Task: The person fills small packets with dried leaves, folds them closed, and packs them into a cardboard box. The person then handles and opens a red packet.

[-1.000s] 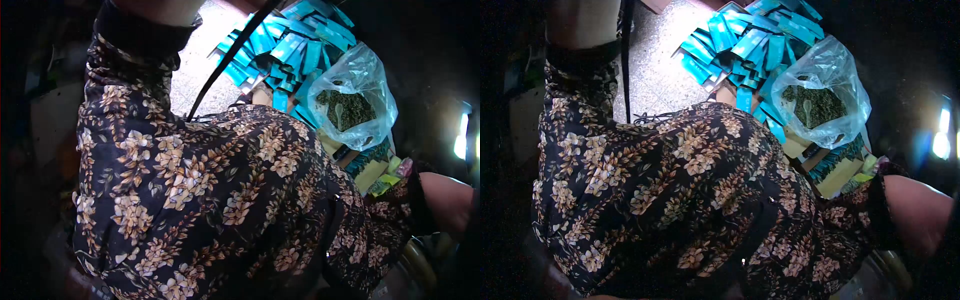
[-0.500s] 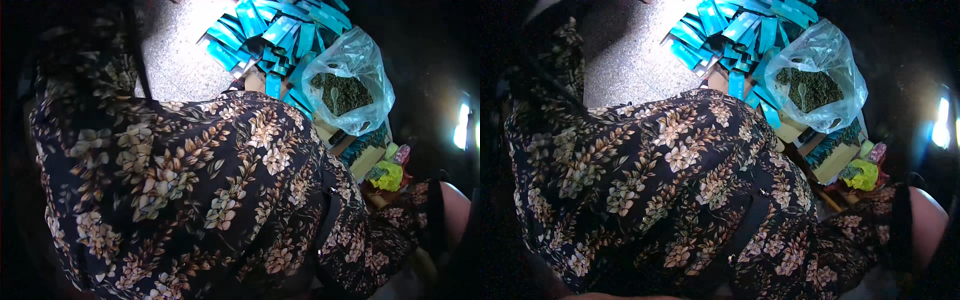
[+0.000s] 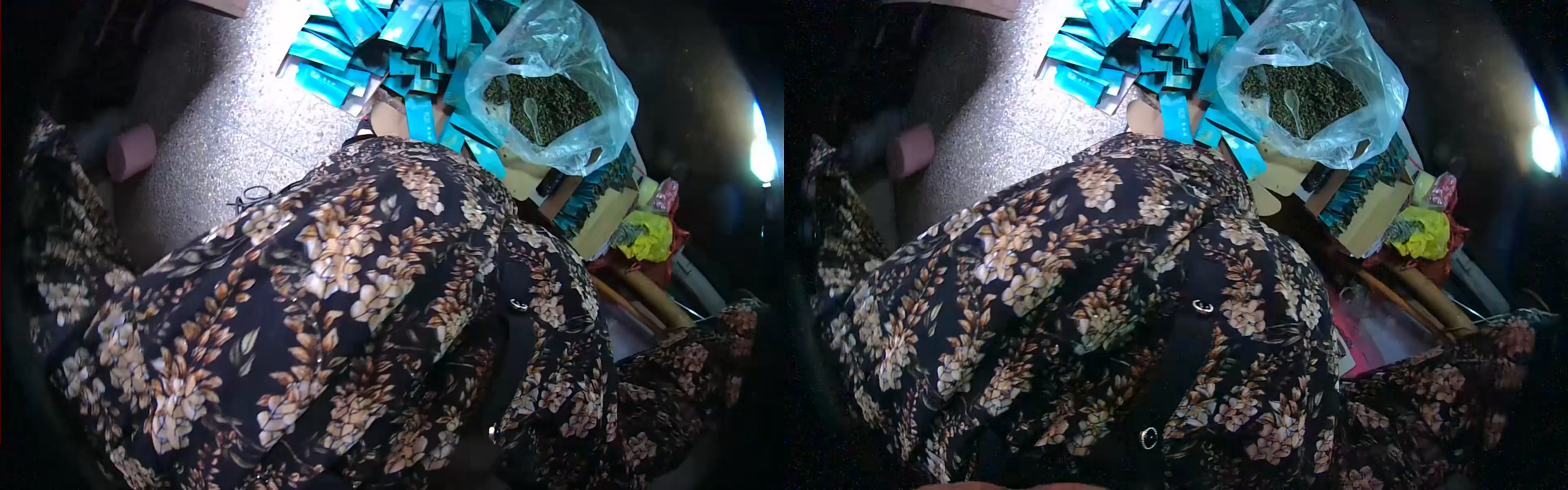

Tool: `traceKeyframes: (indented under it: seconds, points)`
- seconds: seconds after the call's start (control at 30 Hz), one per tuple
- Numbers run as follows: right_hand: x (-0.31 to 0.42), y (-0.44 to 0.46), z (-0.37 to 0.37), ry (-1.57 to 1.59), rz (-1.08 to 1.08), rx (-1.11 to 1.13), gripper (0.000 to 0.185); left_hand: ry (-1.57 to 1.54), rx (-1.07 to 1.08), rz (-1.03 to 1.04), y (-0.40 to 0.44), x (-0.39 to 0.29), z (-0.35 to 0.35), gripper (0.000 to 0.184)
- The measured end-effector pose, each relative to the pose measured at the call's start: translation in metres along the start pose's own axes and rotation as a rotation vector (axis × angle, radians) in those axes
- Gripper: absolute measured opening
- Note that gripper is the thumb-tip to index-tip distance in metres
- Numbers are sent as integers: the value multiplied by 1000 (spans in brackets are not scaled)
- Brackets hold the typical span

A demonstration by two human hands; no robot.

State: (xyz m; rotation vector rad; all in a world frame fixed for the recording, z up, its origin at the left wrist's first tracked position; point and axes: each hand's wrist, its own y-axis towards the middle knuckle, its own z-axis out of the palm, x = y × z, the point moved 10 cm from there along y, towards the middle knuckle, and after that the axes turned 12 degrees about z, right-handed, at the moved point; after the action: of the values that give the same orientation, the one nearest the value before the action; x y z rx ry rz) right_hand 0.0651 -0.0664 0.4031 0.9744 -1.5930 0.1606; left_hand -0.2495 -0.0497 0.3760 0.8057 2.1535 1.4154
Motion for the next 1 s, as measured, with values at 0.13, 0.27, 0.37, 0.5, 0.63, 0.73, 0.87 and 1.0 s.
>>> traceKeyframes:
  seconds: [0.13,0.27,0.37,0.5,0.63,0.73,0.87,1.0]
  points:
    - [7,-11,-2,-16,-20,3,26,71,-35,38,6,-10,-11,29]
    - [14,-21,-4,-29,-60,-2,26,150,-69,94,18,-20,-26,31]
    - [19,-28,-4,-37,-111,-6,26,222,-100,152,28,-28,-43,33]
    - [27,-47,-1,-51,-160,-46,25,280,-132,237,44,-41,-62,36]
    - [41,-63,0,-115,-177,-79,25,303,-210,291,53,-48,-76,38]
    - [46,-68,2,-135,-159,-62,25,343,-248,278,46,-51,-91,40]
    - [43,-65,5,-125,-148,-2,25,176,-98,25,41,-36,-99,33]
    - [44,-60,7,-125,-164,58,25,-211,187,-417,-3,0,-66,37]
